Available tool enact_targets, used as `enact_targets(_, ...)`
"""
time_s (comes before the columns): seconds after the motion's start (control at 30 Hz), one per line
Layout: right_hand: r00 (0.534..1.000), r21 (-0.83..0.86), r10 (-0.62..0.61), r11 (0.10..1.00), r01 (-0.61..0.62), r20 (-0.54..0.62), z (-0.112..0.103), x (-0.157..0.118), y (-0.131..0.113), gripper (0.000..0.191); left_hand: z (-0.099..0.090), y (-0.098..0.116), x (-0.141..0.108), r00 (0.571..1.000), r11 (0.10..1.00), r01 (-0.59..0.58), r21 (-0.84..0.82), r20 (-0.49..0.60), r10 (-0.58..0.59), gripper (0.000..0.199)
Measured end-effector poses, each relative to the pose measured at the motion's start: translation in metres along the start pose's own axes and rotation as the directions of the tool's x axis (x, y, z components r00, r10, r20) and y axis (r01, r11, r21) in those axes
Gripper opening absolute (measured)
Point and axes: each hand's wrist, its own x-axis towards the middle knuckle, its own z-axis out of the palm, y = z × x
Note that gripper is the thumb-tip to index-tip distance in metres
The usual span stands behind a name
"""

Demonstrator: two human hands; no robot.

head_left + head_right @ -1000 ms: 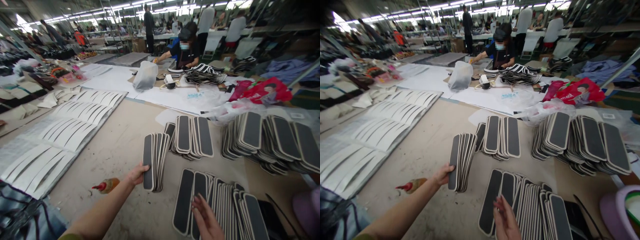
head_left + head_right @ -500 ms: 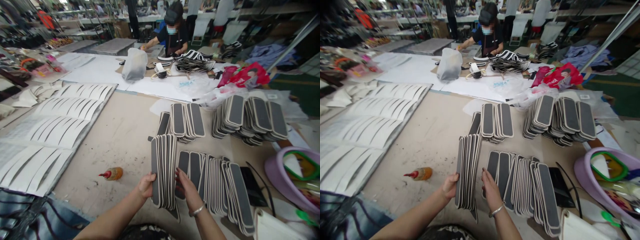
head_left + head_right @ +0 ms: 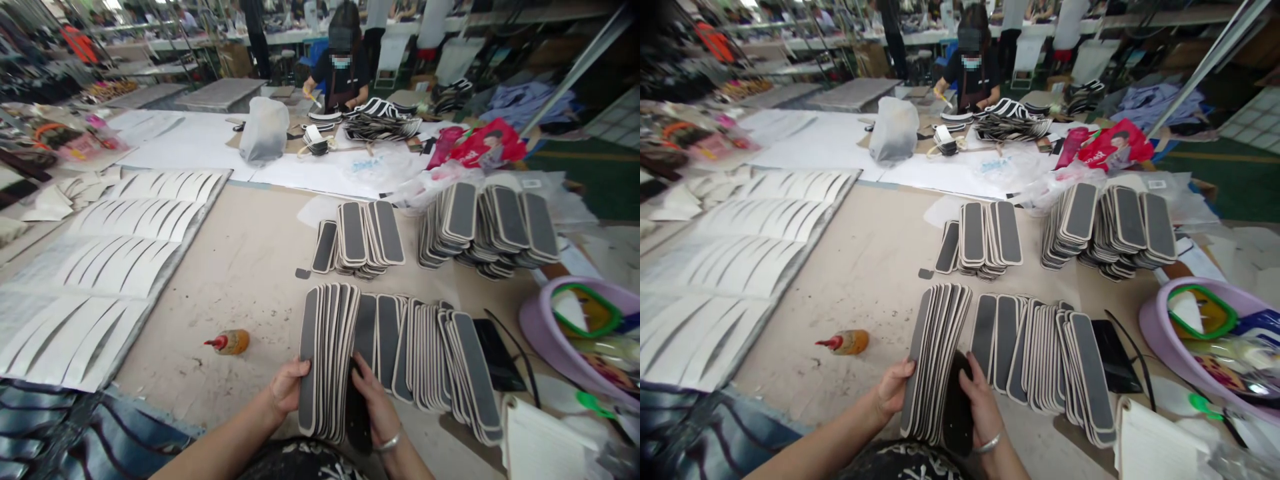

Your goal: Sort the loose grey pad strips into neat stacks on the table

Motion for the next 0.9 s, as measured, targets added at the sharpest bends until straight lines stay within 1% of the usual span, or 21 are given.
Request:
enact_targets(0.03,0.999,0.072,-0.033,0.997,0.033,0.003,-0.002,0.002,-0.009,0.042,0.001,0.002,-0.003,1.0,1.0,-0.015,-0.01,0.008,0.015,0.038)
enact_targets(0.1,0.995,0.236,-0.084,0.969,0.071,0.047,-0.003,0.006,-0.023,0.044,0.005,0.004,-0.007,0.999,0.999,-0.039,-0.035,0.03,0.04,0.035)
enact_targets(0.13,0.99,0.285,-0.119,0.954,0.095,0.069,-0.001,0.008,-0.028,0.043,0.008,0.004,-0.007,0.998,0.998,-0.046,-0.044,0.041,0.048,0.035)
enact_targets(0.17,0.986,0.301,-0.14,0.948,0.106,0.091,0.003,0.009,-0.031,0.042,0.01,0.004,-0.006,0.997,0.997,-0.054,-0.049,0.049,0.057,0.034)
enact_targets(0.2,0.984,0.275,-0.138,0.956,0.104,0.109,0.008,0.01,-0.032,0.041,0.014,0.002,-0.005,0.997,0.997,-0.057,-0.047,0.057,0.06,0.034)
enact_targets(0.23,0.985,0.208,-0.124,0.973,0.098,0.12,0.015,0.011,-0.032,0.039,0.017,0.0,-0.004,0.996,0.998,-0.054,-0.043,0.063,0.057,0.035)
enact_targets(0.27,0.986,0.106,-0.116,0.989,0.104,0.121,0.022,0.01,-0.03,0.037,0.02,-0.002,-0.002,0.997,0.998,-0.046,-0.037,0.067,0.049,0.036)
enact_targets(0.3,0.986,-0.023,-0.125,0.991,0.129,0.113,0.029,0.009,-0.029,0.035,0.023,-0.003,0.0,0.997,0.999,-0.036,-0.029,0.069,0.038,0.038)
enact_targets(0.33,0.982,-0.167,-0.16,0.97,0.175,0.103,0.035,0.008,-0.029,0.035,0.026,-0.005,0.0,0.997,0.999,-0.028,-0.022,0.071,0.029,0.04)
enact_targets(0.37,0.971,-0.307,-0.219,0.921,0.239,0.099,0.039,0.006,-0.03,0.035,0.027,-0.005,0.001,0.997,1.0,-0.022,-0.015,0.07,0.023,0.041)
enact_targets(0.4,0.951,-0.428,-0.289,0.851,0.306,0.107,0.042,0.004,-0.032,0.035,0.029,-0.005,0.001,0.997,1.0,-0.021,-0.009,0.069,0.022,0.042)
enact_targets(0.43,0.931,-0.522,-0.344,0.775,0.356,0.123,0.042,0.001,-0.036,0.036,0.03,-0.004,0.001,0.997,1.0,-0.022,-0.004,0.068,0.022,0.043)
enact_targets(0.47,0.917,-0.591,-0.374,0.711,0.38,0.139,0.041,-0.001,-0.041,0.036,0.03,-0.004,0.0,0.997,1.0,-0.02,0.0,0.07,0.02,0.044)
enact_targets(0.5,0.912,-0.642,-0.379,0.663,0.387,0.158,0.039,-0.004,-0.046,0.037,0.031,-0.002,0.0,0.997,1.0,-0.019,0.001,0.073,0.019,0.044)
enact_targets(0.6,0.911,-0.727,-0.344,0.563,0.393,0.227,0.033,-0.012,-0.061,0.043,0.031,-0.001,0.002,0.996,1.0,-0.01,-0.007,0.09,0.01,0.045)
enact_targets(0.67,0.893,-0.766,-0.355,0.479,0.428,0.277,0.034,-0.016,-0.066,0.043,0.032,-0.003,0.005,0.995,1.0,-0.005,-0.023,0.095,0.007,0.043)
enact_targets(0.73,0.876,-0.797,-0.383,0.409,0.445,0.292,0.038,-0.018,-0.067,0.04,0.032,-0.005,0.008,0.995,0.999,0.006,-0.046,0.099,-0.002,0.043)
enact_targets(0.8,0.87,-0.817,-0.407,0.376,0.438,0.279,0.041,-0.019,-0.066,0.038,0.033,-0.008,0.011,0.995,0.997,0.01,-0.072,0.101,-0.002,0.045)
enact_targets(0.9,0.876,-0.821,-0.423,0.398,0.408,0.23,0.043,-0.018,-0.065,0.041,0.033,-0.009,0.015,0.994,0.995,0.001,-0.096,0.11,0.01,0.046)
